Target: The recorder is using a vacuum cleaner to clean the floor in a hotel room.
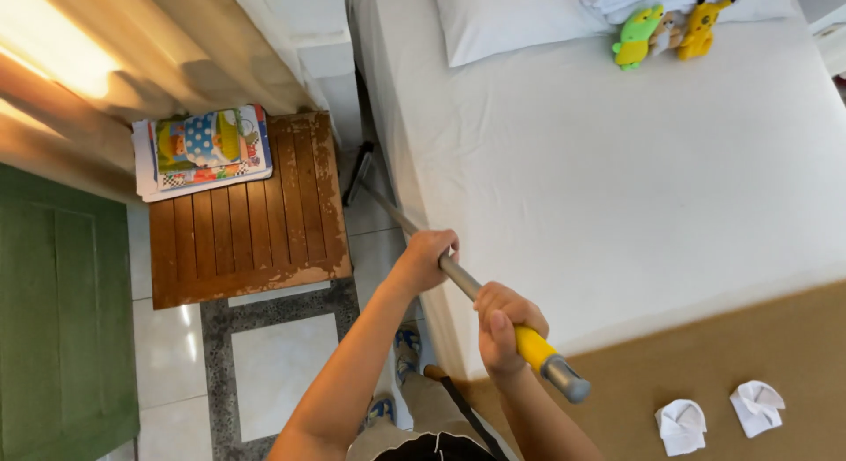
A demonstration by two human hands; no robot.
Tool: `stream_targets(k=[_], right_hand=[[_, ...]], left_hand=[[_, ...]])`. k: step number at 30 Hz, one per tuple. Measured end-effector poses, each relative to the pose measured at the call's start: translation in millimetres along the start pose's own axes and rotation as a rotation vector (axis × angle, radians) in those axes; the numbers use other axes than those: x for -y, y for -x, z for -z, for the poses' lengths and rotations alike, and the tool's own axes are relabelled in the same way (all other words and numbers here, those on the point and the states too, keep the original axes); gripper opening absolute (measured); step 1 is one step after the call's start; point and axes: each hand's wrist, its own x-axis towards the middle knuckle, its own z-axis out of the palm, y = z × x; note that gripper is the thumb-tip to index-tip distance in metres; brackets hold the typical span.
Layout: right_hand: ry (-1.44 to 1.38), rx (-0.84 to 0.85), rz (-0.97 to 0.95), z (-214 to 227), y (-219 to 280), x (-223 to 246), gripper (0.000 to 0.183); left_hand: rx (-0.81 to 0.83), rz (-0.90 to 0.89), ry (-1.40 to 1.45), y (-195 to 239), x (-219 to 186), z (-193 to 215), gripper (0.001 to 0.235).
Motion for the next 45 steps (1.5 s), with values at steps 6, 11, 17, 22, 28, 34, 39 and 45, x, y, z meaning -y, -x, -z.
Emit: stream_targets(k=[6, 11, 17, 22, 28, 34, 39, 45], right_hand=[[0.121, -0.065, -0.077, -24, -14, -55, 0.020], [0.271, -0.123, -0.175, -13, -1, -50, 0.022], [0.137, -0.140, -0.161, 3, 9, 20, 0.022], [0.022, -0.108, -0.083, 8, 2, 8, 0.024], [0.124, -0.051, -0.068, -22, -9, -40, 0.023], [0.279, 0.016, -0.116, -21, 10, -5, 0.021], [0.249, 0.037, -0.252, -3, 43, 84, 0.024], [-0.039, 0.233, -0.315, 8, 59, 149, 0.028]], left_hand=[[-0.109, 0.111, 0.114, -18, 68, -7, 0.009], [0.001, 0.224, 0.181, 1, 65, -31, 0.008], [0.162, 0.199, 0.163, 18, -9, -27, 0.012], [0.163, 0.197, 0.135, 3, -14, -12, 0.012], [-0.075, 0.174, 0.038, -5, 63, -11, 0.011], [0.059, 0.227, -0.039, 34, 55, -31, 0.015], [0.297, 0.292, 0.088, 82, -52, -38, 0.011], [0.090, 0.311, 0.129, 146, -117, -49, 0.019]])
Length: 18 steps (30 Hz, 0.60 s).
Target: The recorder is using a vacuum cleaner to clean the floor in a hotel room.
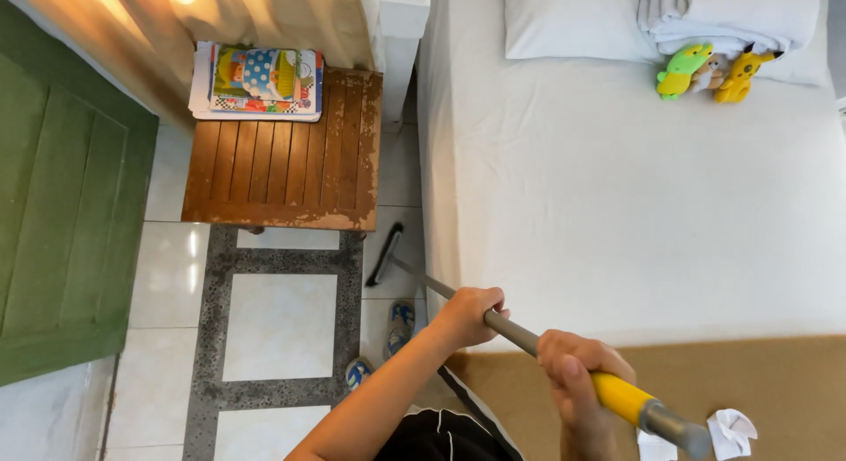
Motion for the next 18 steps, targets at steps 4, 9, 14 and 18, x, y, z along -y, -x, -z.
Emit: stream_targets(k=[4, 9, 14, 18], right_hand=[[-0.033, 0.148, 0.043, -2, 8, 26, 0.031], [0.244, 0.475, 0.122, -56, 8, 10, 0.028], [0.278, 0.528, 0.075, -96, 36, -10, 0.031], [0.083, 0.481, -0.034, -111, 59, -12, 0.033]], left_hand=[[-0.151, -0.073, -0.017, 22, -22, 7, 0.023], [-0.202, -0.039, 0.057, 39, 2, 32, 0.022], [-0.360, -0.015, 0.140, 88, 21, 28, 0.020], [-0.451, 0.092, 0.167, 142, 9, 36, 0.019]])
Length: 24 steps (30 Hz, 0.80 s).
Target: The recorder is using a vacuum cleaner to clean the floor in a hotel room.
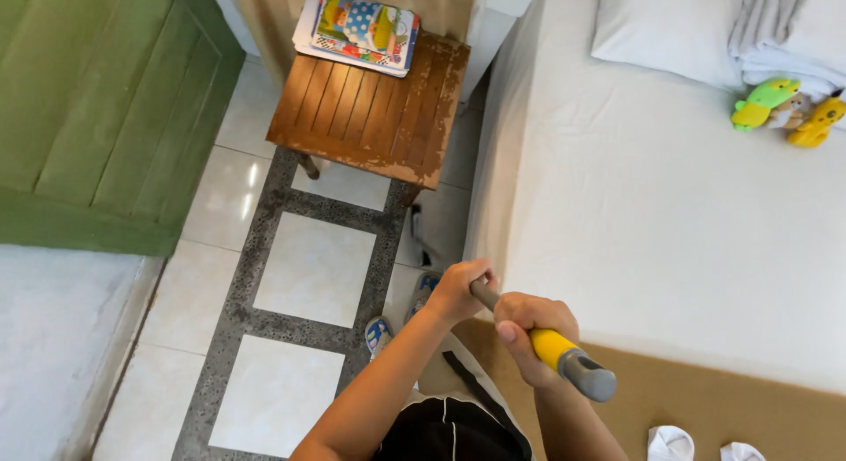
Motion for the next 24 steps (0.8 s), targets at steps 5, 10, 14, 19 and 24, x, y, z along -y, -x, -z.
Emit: stream_targets(k=[5, 10, 14, 19, 24], right_hand=[[-0.278, 0.203, 0.002, -12, -15, 21, 0.033], [-0.361, 0.470, 0.060, -15, -27, 43, 0.034], [-0.019, 0.628, 0.082, -44, -46, 29, 0.034], [0.217, 0.781, 0.038, -89, -78, -28, 0.024], [0.076, 0.625, 0.075, -112, -77, -85, 0.027]], left_hand=[[-0.270, -0.020, -0.095, 50, -11, 35, 0.024], [-0.407, -0.138, -0.128, 50, -23, 51, 0.028], [-0.494, -0.203, -0.137, 21, 22, 63, 0.030], [-0.572, -0.231, -0.157, -17, 116, 95, 0.028], [-0.634, -0.133, -0.129, -20, 177, 122, 0.025]])
